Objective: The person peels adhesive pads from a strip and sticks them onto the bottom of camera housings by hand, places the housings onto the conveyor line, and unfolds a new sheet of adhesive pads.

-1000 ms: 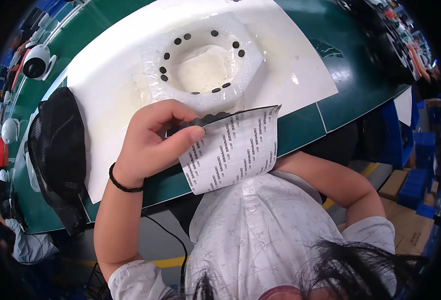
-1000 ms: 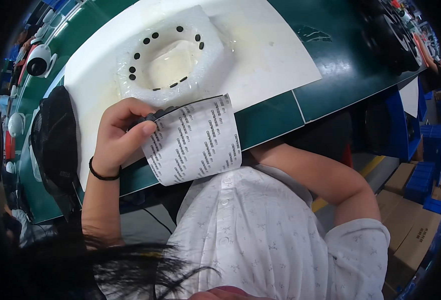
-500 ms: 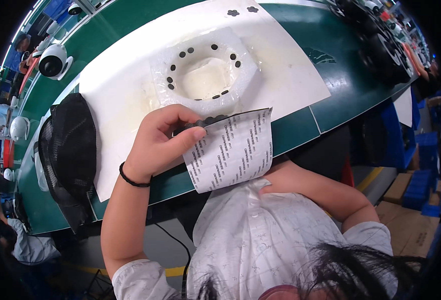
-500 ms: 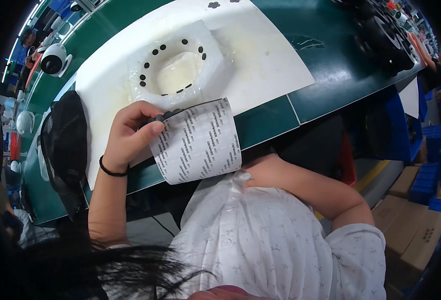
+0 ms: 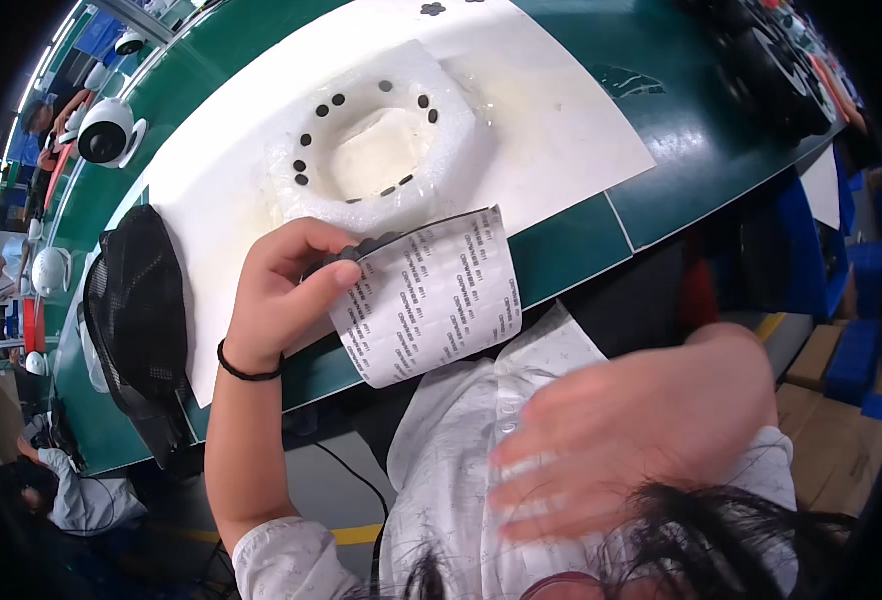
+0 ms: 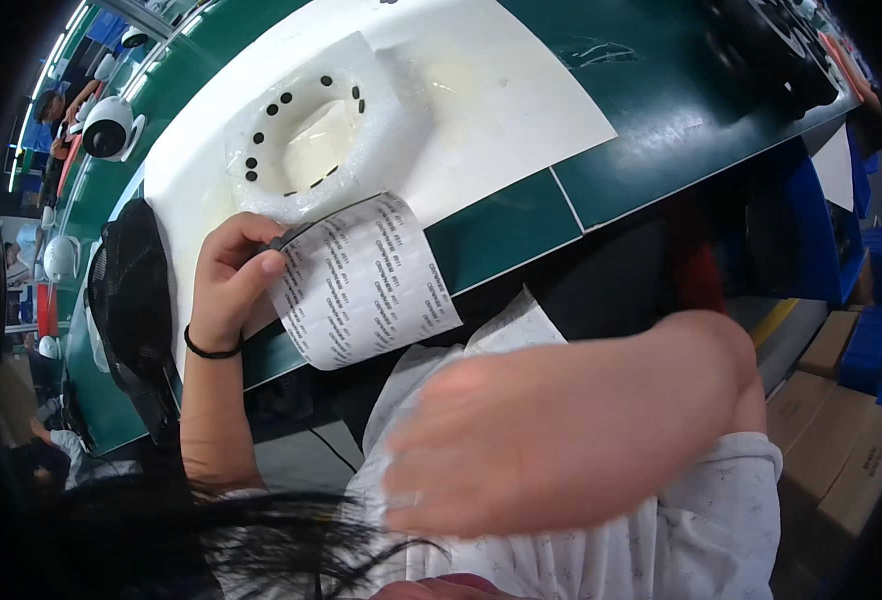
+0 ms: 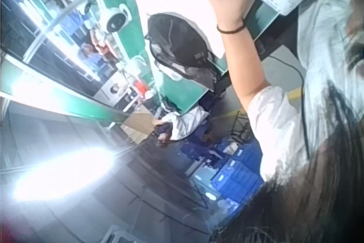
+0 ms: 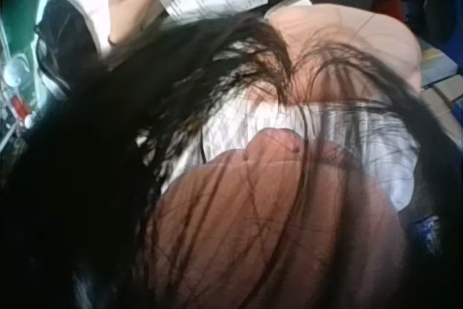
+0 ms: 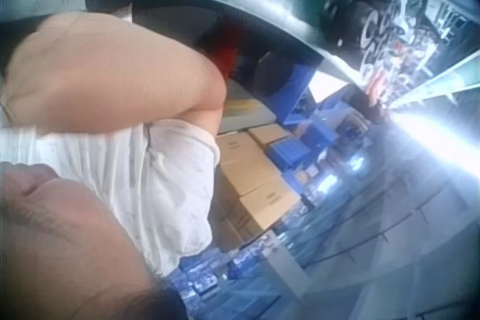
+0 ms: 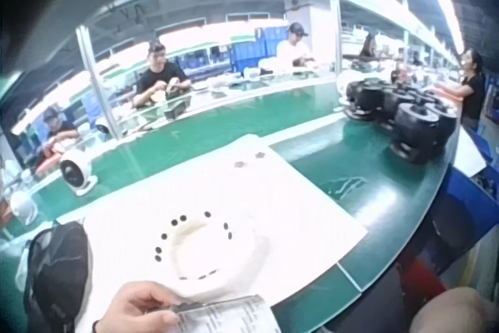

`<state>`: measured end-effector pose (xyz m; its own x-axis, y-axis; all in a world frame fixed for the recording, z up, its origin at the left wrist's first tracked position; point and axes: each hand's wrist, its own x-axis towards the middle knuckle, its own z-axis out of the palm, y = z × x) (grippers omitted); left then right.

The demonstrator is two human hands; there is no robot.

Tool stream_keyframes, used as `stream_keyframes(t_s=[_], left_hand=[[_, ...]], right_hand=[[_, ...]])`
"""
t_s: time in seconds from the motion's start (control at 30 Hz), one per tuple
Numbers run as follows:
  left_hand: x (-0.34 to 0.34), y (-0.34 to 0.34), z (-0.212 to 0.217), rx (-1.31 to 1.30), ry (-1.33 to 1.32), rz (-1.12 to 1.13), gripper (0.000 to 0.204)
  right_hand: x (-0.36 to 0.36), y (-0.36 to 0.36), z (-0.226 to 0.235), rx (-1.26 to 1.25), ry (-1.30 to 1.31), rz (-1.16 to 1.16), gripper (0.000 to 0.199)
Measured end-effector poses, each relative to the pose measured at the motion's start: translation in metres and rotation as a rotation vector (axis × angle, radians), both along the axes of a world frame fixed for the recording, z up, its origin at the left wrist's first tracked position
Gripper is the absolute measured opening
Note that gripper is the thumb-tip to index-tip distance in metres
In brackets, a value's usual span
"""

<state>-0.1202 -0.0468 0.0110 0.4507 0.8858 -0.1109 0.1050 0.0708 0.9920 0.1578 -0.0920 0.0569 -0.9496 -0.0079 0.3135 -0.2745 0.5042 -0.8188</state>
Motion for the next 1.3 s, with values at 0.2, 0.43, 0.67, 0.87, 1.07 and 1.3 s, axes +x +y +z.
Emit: stream_keyframes(t_s=[0.2,0.43,0.67,0.87,1.07,1.3], left_hand=[[0.018,0.009,0.0,-0.007,-0.051,-0.067,0.017],[0.01,0.003,0.008,0.161,0.074,-0.031,0.018],[0.039,0.026,0.042,0.452,0.217,-0.28,0.02],[0.025,0.039,0.033,0.424,0.154,-0.204,0.019],[0.017,0.036,0.016,0.463,0.175,-0.04,0.019],[0.015,0.037,0.012,0.489,0.188,-0.061,0.019]], right_hand=[[-0.023,0.03,0.048,0.122,0.014,-0.197,0.035],[0.006,0.042,0.045,0.034,0.062,-0.362,0.035],[0.025,0.04,0.039,-0.034,0.042,-0.6,0.034],[0.054,-0.006,0.033,-0.141,0.034,-0.756,0.033],[0.015,0.009,0.04,-0.261,0.023,-0.909,0.032],[-0.009,0.032,0.046,-0.384,-0.002,-1.093,0.032]])
